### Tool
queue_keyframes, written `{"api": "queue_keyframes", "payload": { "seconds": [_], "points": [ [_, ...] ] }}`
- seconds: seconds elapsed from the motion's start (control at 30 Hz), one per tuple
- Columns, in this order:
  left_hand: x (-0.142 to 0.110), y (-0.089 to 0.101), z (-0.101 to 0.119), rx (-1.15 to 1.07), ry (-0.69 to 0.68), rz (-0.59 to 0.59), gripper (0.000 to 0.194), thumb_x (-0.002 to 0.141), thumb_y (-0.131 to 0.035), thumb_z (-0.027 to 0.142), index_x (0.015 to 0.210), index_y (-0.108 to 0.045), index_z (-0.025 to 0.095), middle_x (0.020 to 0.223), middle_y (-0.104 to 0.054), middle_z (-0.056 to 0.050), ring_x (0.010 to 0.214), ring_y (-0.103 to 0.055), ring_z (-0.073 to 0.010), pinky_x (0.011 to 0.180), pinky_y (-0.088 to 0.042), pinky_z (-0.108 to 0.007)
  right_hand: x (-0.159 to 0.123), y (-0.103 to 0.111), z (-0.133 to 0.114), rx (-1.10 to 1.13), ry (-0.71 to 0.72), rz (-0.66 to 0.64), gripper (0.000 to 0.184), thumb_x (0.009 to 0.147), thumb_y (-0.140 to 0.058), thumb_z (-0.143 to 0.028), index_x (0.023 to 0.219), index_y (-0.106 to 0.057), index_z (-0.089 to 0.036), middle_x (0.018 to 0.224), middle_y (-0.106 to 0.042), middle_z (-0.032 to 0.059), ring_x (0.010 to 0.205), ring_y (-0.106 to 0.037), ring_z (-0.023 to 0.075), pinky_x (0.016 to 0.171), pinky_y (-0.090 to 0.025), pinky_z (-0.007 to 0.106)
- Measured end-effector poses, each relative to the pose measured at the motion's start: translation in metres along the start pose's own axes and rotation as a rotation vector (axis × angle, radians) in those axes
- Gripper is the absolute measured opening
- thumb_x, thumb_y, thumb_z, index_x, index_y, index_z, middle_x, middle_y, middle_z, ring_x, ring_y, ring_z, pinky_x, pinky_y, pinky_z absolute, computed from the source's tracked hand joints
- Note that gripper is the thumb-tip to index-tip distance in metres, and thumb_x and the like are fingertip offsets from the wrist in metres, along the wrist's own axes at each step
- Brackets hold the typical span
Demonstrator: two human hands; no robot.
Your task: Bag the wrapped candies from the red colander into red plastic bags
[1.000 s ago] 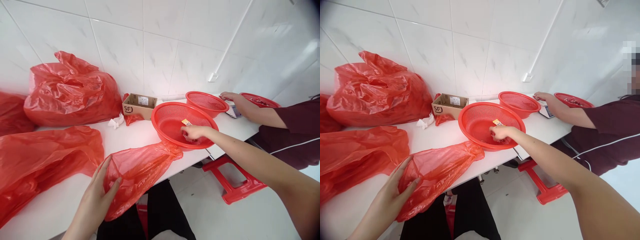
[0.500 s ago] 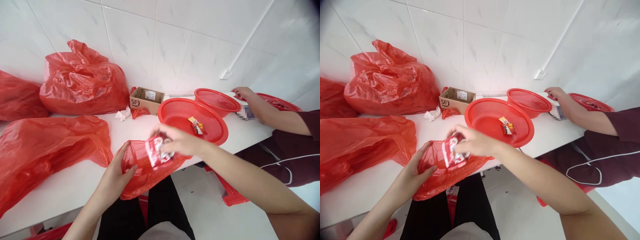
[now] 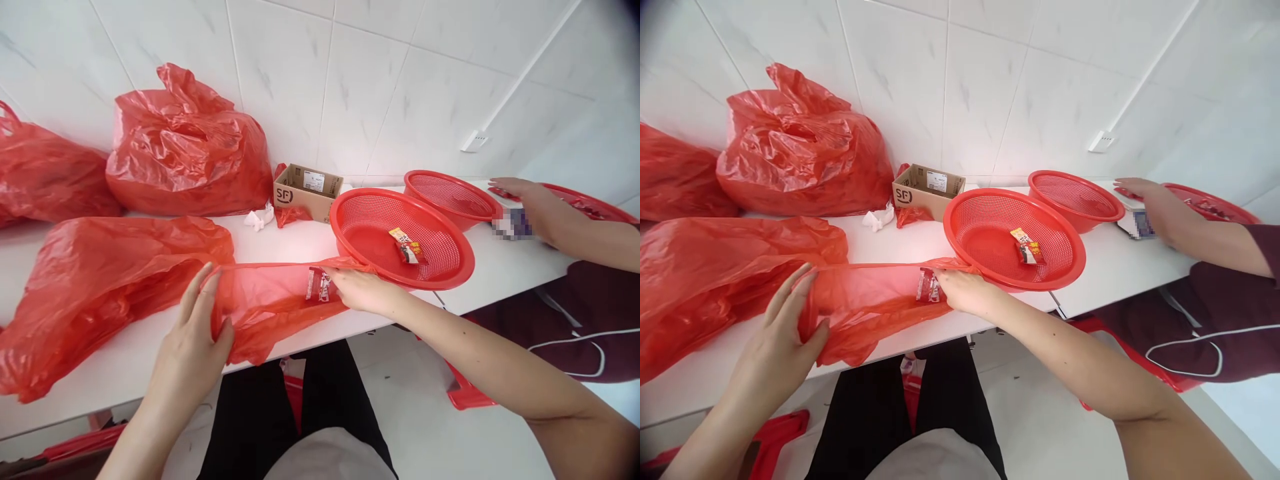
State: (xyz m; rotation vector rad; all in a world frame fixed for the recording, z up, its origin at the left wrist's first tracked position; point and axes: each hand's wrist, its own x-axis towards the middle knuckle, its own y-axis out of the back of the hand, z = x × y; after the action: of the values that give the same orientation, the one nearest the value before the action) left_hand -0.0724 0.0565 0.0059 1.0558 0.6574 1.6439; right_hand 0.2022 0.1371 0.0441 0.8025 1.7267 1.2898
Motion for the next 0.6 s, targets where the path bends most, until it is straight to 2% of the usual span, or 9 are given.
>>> {"api": "queue_keyframes", "payload": {
  "seconds": [0.07, 0.13, 0.27, 0.33, 0.43, 0.53, 0.6],
  "points": [
    [0.000, 0.003, -0.002, 0.064, 0.009, 0.011, 0.063, 0.092, -0.041, 0.034, 0.154, -0.028, 0.032, 0.163, -0.030, -0.009, 0.095, -0.070, -0.0271, 0.066, -0.057, -0.040, -0.002, -0.001, -0.001, 0.016, -0.014, -0.006, 0.079, 0.080, -0.048, -0.003, 0.155, -0.032, -0.023, 0.131, -0.063, 0.0165, 0.108, -0.066, 0.0313, 0.073, -0.052, 0.036],
    [-0.002, 0.005, -0.001, 0.076, 0.000, -0.014, 0.064, 0.091, -0.041, 0.032, 0.154, -0.028, 0.030, 0.161, -0.031, -0.011, 0.089, -0.070, -0.0257, 0.066, -0.057, -0.040, -0.002, -0.001, -0.002, 0.059, -0.007, 0.029, 0.081, 0.083, -0.051, -0.007, 0.157, -0.026, -0.025, 0.134, -0.061, 0.0166, 0.107, -0.066, 0.0310, 0.074, -0.052, 0.036],
    [-0.007, 0.007, 0.002, 0.001, -0.038, -0.144, 0.064, 0.091, -0.041, 0.031, 0.155, -0.030, 0.030, 0.153, -0.040, -0.014, 0.110, -0.065, -0.0305, 0.083, -0.057, -0.045, 0.001, -0.002, -0.002, 0.183, 0.052, 0.146, 0.082, 0.088, -0.053, -0.017, 0.159, -0.016, -0.031, 0.137, -0.058, 0.0147, 0.107, -0.064, 0.0289, 0.079, -0.051, 0.037],
    [-0.008, 0.006, 0.004, -0.047, -0.014, -0.179, 0.063, 0.092, -0.042, 0.033, 0.154, -0.032, 0.032, 0.150, -0.042, -0.015, 0.110, -0.066, -0.0301, 0.085, -0.057, -0.046, 0.002, -0.001, -0.004, 0.246, 0.054, 0.188, 0.076, 0.089, -0.054, -0.017, 0.157, -0.023, -0.030, 0.138, -0.057, 0.0140, 0.111, -0.063, 0.0279, 0.084, -0.051, 0.037],
    [-0.009, 0.001, 0.007, -0.116, 0.032, -0.161, 0.062, 0.092, -0.045, 0.038, 0.153, -0.034, 0.031, 0.152, -0.039, -0.016, 0.114, -0.065, -0.0310, 0.089, -0.056, -0.048, 0.002, 0.001, -0.014, 0.429, 0.099, 0.218, 0.062, 0.088, -0.059, -0.020, 0.147, -0.041, -0.028, 0.134, -0.060, 0.0097, 0.110, -0.062, 0.0239, 0.090, -0.049, 0.037],
    [-0.008, -0.004, 0.012, -0.161, 0.028, -0.153, 0.065, 0.092, -0.046, 0.040, 0.153, -0.035, 0.023, 0.149, -0.045, -0.018, 0.132, -0.052, -0.0364, 0.098, -0.051, -0.051, 0.007, 0.000, -0.030, 0.642, 0.150, 0.177, 0.050, 0.089, -0.062, -0.025, 0.138, -0.049, -0.027, 0.112, -0.068, 0.0043, 0.092, -0.065, 0.0187, 0.085, -0.051, 0.036],
    [-0.007, -0.007, 0.015, -0.180, 0.007, -0.164, 0.066, 0.092, -0.046, 0.040, 0.154, -0.034, 0.018, 0.149, -0.047, -0.018, 0.142, -0.040, -0.0371, 0.104, -0.047, -0.052, 0.015, -0.004, -0.036, 0.774, 0.166, 0.134, 0.043, 0.095, -0.056, -0.028, 0.137, -0.050, -0.025, 0.103, -0.069, 0.0041, 0.086, -0.066, 0.0173, 0.082, -0.052, 0.036]
  ]
}}
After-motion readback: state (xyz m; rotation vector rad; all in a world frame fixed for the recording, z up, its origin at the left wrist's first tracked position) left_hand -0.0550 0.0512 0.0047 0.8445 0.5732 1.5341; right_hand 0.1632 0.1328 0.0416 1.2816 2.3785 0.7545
